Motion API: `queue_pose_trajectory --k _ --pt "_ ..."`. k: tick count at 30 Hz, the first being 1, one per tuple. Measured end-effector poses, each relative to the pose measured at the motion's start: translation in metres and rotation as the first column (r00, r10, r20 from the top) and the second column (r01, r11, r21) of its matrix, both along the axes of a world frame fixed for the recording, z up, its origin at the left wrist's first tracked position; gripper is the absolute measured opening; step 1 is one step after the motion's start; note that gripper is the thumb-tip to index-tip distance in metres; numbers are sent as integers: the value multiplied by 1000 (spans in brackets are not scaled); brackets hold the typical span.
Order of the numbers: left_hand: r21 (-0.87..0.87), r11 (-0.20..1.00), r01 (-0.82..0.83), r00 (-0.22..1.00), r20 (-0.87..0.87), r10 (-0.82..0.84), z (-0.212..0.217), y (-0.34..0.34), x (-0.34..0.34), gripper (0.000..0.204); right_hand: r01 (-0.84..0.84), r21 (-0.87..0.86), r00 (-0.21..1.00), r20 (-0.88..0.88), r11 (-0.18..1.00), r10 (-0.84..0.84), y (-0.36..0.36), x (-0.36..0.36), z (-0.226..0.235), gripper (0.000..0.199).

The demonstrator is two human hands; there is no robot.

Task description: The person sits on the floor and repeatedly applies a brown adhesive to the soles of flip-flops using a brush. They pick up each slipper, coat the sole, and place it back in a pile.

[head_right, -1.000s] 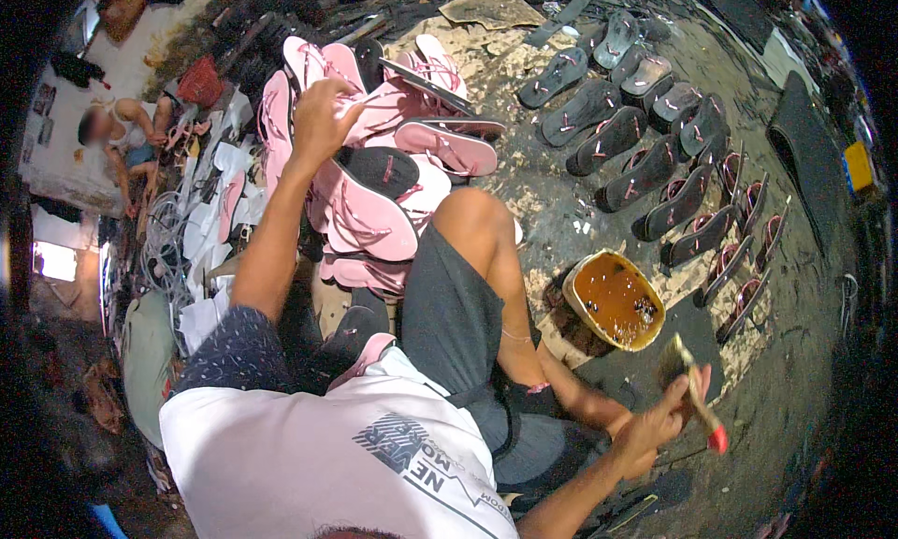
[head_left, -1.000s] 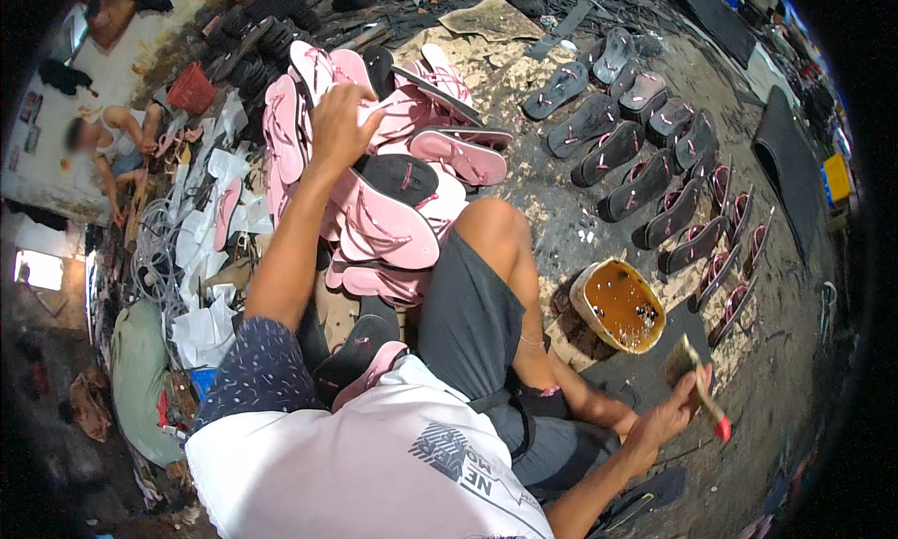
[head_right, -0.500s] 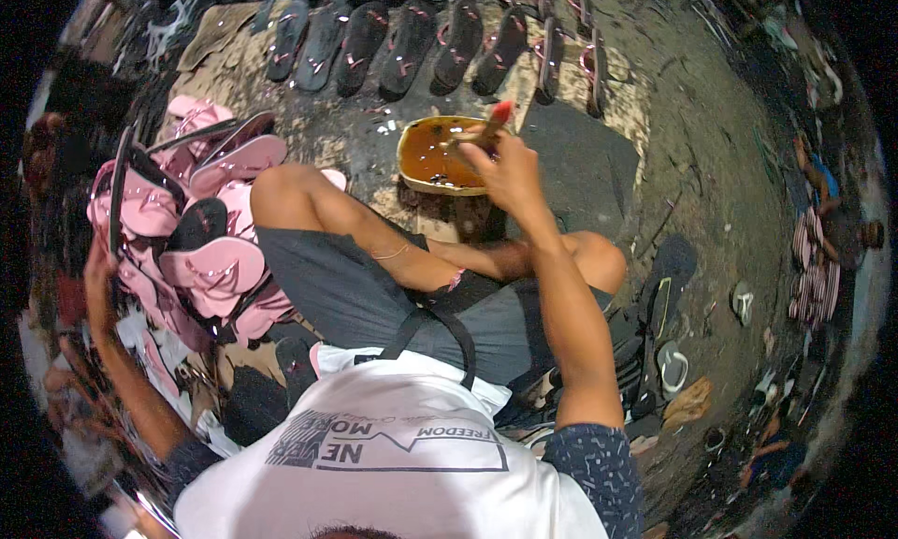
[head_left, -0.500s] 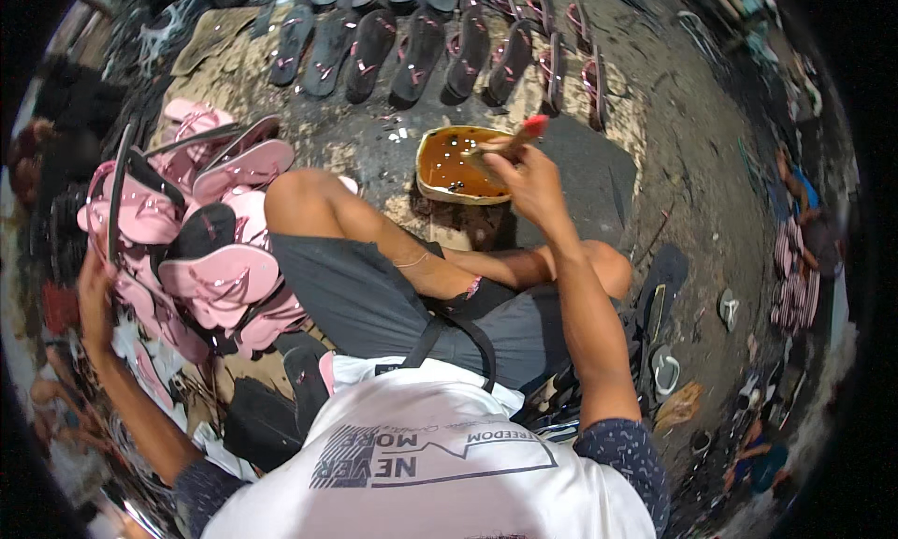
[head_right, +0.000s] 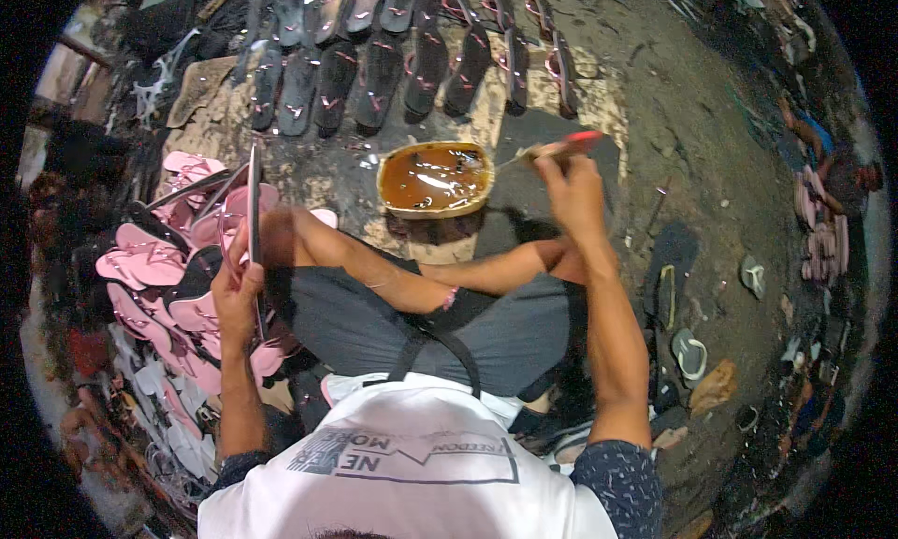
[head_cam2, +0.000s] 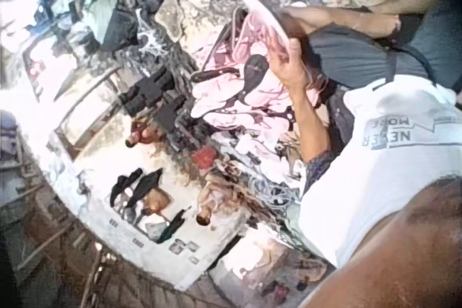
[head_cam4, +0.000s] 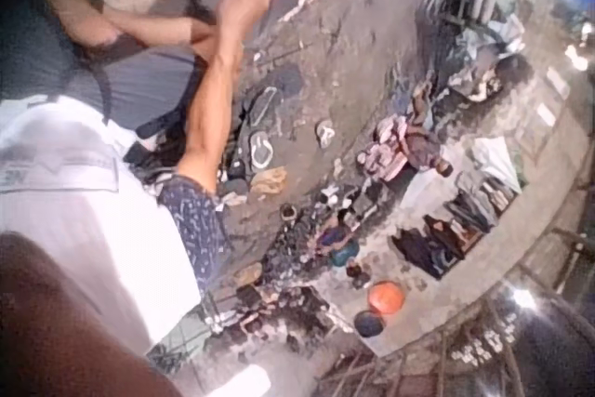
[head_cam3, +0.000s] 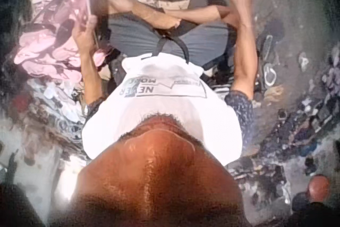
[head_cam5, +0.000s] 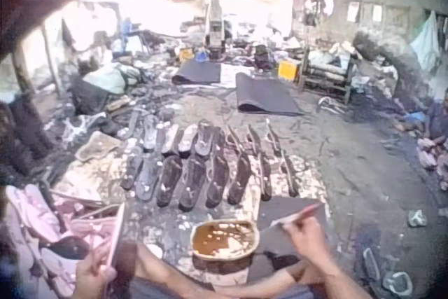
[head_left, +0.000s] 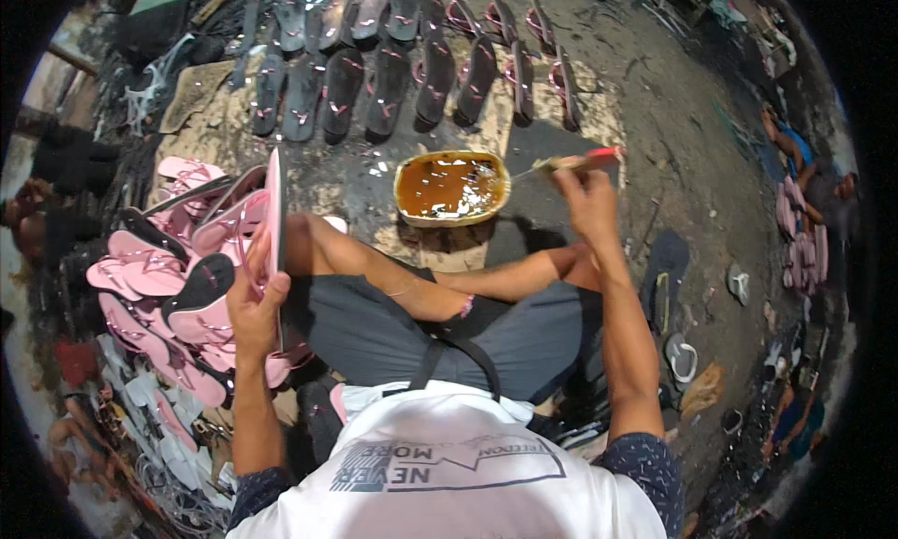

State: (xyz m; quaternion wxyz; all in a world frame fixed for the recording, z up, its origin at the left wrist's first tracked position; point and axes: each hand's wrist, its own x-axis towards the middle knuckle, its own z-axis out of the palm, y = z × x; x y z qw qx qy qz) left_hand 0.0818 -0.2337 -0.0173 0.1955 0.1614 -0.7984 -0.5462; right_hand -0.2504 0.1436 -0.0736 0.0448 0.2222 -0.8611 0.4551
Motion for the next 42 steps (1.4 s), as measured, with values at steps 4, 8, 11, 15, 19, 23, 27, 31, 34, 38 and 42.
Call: queue_pose_trajectory --k 4,8,11,15,19,23,27,31,34,38,42 --pt "885 465 -1 999 -21 40 -14 46 -57 63 145 -537 923 376 831 83 -78 51 92 28" --pt "938 199 283 959 -278 -52 -6 110 -104 60 -162 -565 983 -22 809 181 -159 91 90 23" --pt "918 140 371 927 -358 -112 7 104 -118 57 -399 -563 917 -234 723 323 -149 130 63 23" --pt "953 107 284 959 -281 -44 1 120 -111 58 -229 -633 946 36 740 323 -137 109 83 25" --pt "922 85 379 916 -360 -174 -4 113 -91 56 -67 -415 936 289 907 201 -126 21 97 31" --pt "965 185 186 978 -200 60 0 118 -98 66 -166 -671 955 74 722 288 -130 94 85 32" --pt "971 169 171 973 -193 128 14 120 -95 68 -167 -670 946 98 723 310 -120 39 92 23" --pt "953 81 291 954 -296 50 21 113 -111 64 -415 -311 841 -490 855 230 -151 50 111 23" --pt "934 67 352 916 -358 179 27 102 -137 65 -447 -371 886 -307 814 346 -146 97 85 24" --pt "924 89 372 926 -376 32 11 71 -149 72 -391 -603 856 38 695 515 -129 175 67 28" --pt "925 98 367 924 -375 75 -2 61 -159 65 -568 -415 817 -182 711 546 -116 170 89 31"
